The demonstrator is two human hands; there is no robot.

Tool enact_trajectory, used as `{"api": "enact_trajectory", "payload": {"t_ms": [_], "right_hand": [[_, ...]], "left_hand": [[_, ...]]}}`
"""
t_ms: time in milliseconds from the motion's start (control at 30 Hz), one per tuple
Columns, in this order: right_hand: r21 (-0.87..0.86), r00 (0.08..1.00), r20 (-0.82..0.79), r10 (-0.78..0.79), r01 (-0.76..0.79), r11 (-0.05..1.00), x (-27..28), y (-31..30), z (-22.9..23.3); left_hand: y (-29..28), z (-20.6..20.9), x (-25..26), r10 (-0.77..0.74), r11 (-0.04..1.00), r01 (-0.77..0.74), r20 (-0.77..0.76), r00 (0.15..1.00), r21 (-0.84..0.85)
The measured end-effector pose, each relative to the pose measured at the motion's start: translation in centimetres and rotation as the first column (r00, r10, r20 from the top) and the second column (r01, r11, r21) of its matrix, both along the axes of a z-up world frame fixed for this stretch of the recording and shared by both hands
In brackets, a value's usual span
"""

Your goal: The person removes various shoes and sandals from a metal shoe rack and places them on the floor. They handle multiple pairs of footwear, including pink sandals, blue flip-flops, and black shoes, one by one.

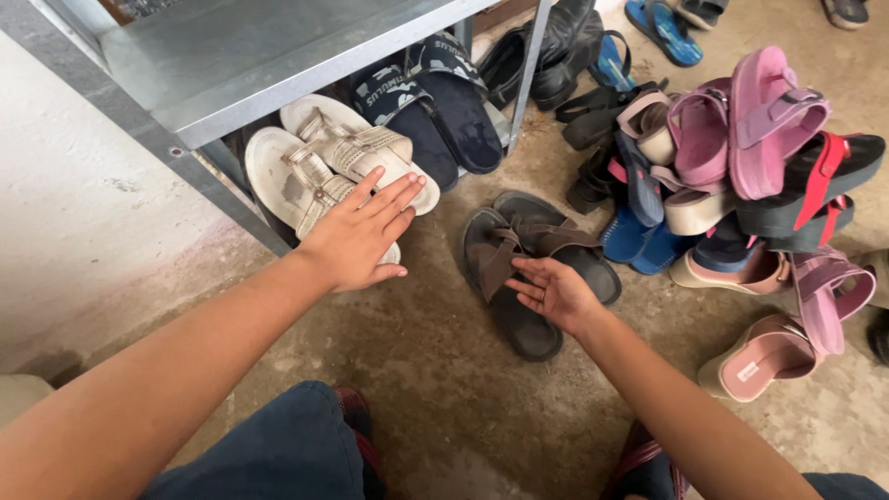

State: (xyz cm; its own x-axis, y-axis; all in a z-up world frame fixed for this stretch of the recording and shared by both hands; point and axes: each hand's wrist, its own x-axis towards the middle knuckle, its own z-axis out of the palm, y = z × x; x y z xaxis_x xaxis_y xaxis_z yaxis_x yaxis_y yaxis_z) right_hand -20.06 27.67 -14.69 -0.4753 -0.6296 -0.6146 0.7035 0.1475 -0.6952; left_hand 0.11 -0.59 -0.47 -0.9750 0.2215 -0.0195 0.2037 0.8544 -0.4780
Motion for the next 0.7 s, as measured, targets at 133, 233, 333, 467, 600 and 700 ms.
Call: {"api": "enact_trajectory", "payload": {"t_ms": [133, 233, 333, 467, 600, 700], "right_hand": [[0.25, 0.985, -0.136, 0.108, -0.071, 0.966, 0.8, -1.6, 2.2], [0.296, 0.921, -0.354, 0.16, -0.052, 0.954, 1.3, -3.5, 3.9], [0.237, 0.871, -0.46, 0.173, -0.067, 0.969, 1.4, -5.7, 5.1], [0.12, 0.784, -0.588, 0.198, -0.158, 0.98, 1.9, -9.6, 5.6], [0.139, 0.554, -0.783, 0.282, -0.285, 0.948, 3.2, -14.4, 5.3], [0.406, 0.466, -0.727, 0.505, -0.302, 0.863, 3.8, -18.3, 4.0]], "left_hand": [[-0.7, -0.4, 0.2, 0.043, 0.999, -0.042, 0.033, 0.999, -0.025], [-1.1, -0.5, 0.5, 0.101, 0.991, -0.091, 0.098, 0.99, -0.097], [-1.5, -0.5, 1.1, 0.177, 0.979, -0.16, 0.147, 0.973, -0.123], [-2.5, -0.4, 2.0, 0.32, 0.943, -0.279, 0.253, 0.913, -0.183], [-3.2, -0.6, 2.8, 0.49, 0.872, -0.432, 0.394, 0.778, -0.231], [-4.0, -0.5, 3.7, 0.525, 0.851, -0.461, 0.428, 0.736, -0.251]]}}
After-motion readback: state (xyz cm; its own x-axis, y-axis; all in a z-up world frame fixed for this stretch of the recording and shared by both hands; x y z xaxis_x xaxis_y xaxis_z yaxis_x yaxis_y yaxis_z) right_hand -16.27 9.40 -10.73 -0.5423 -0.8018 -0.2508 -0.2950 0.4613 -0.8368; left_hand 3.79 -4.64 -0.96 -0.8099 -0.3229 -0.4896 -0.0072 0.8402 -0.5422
